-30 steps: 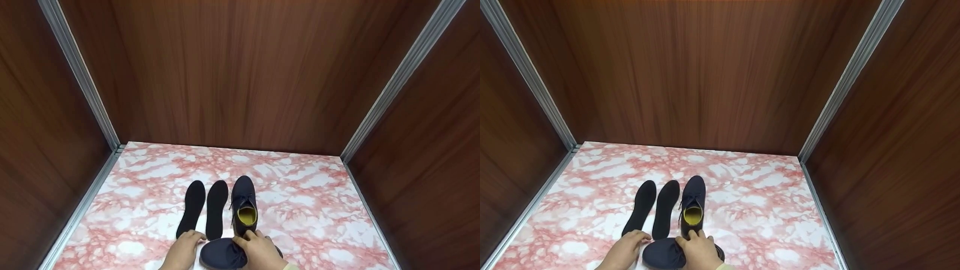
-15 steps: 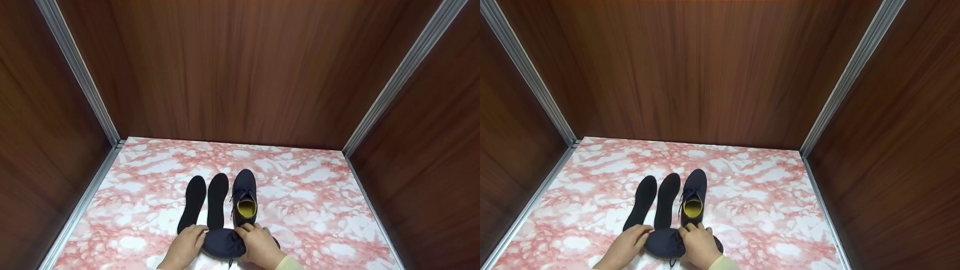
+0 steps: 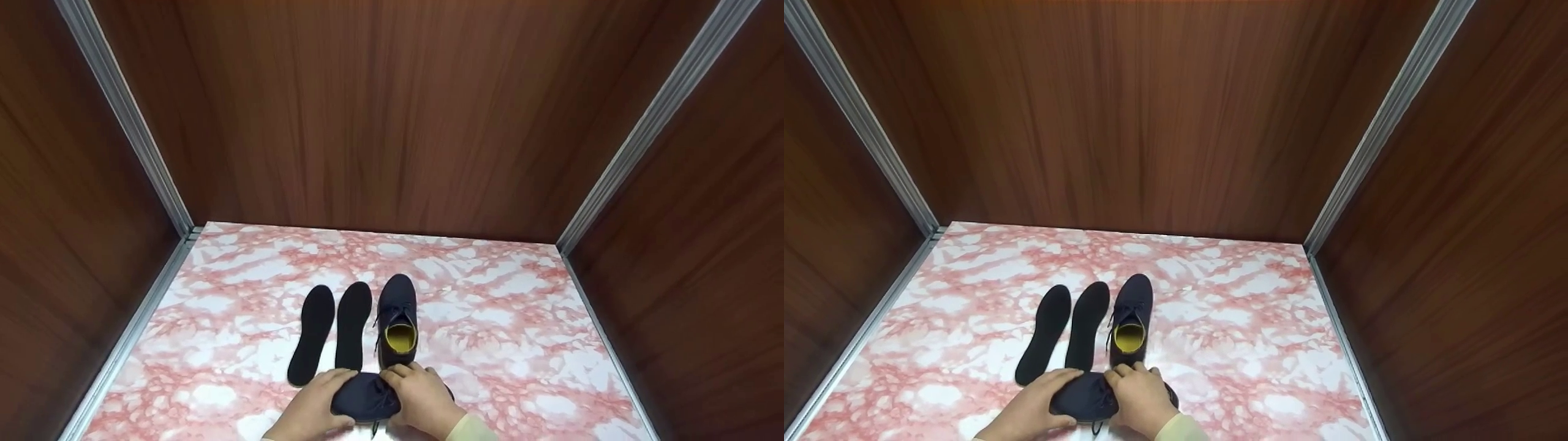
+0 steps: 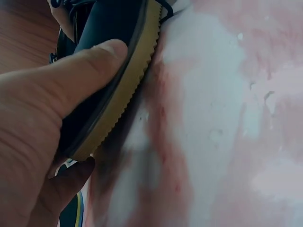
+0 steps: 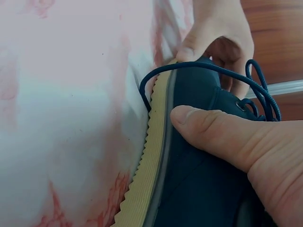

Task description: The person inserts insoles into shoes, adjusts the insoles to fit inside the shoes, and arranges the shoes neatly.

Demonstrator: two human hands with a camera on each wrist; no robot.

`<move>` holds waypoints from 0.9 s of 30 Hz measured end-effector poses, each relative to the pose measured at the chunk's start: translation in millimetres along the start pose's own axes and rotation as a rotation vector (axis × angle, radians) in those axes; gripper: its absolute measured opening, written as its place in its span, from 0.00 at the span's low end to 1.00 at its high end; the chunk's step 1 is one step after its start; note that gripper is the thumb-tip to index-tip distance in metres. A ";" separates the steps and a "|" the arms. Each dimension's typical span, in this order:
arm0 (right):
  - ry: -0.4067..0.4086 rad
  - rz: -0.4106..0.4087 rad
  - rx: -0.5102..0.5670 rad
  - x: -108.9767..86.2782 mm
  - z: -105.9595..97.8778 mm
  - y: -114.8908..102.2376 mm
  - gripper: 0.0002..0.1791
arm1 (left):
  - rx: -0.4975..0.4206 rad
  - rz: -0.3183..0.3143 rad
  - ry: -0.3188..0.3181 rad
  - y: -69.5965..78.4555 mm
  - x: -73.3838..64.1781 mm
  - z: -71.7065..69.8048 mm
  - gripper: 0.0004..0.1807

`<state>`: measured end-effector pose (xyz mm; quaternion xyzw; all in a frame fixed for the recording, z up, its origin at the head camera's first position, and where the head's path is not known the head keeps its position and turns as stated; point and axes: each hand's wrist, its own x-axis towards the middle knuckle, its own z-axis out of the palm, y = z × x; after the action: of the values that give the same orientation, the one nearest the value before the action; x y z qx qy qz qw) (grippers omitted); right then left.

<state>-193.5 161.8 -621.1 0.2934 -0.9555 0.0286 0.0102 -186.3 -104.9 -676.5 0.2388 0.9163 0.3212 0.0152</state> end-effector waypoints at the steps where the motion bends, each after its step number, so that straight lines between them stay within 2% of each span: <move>1: -0.004 -0.004 0.002 0.1 0.0 0.2 0.48 | -0.002 0.004 0.007 -0.3 -0.1 -0.3 0.49; 6: 0.026 0.004 0.016 -7.3 1.0 6.0 0.51 | -0.009 0.022 0.023 -3.1 -1.7 -1.0 0.47; 12: 0.105 0.053 0.077 -21.8 -0.9 24.7 0.55 | -0.011 -0.009 0.019 -7.3 -2.6 -4.7 0.48; 20: 0.057 0.110 0.362 -41.7 6.6 52.0 0.54 | -0.018 -0.036 -0.013 -11.1 -5.0 -9.4 0.50; 27: 0.074 0.159 0.545 -50.0 15.7 59.6 0.50 | -0.060 -0.064 -0.044 -10.6 -4.5 -10.8 0.51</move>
<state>-185.5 238.1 -641.4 0.2080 -0.9316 0.2959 -0.0363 -188.8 -120.4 -674.9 0.2160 0.9128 0.3426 0.0527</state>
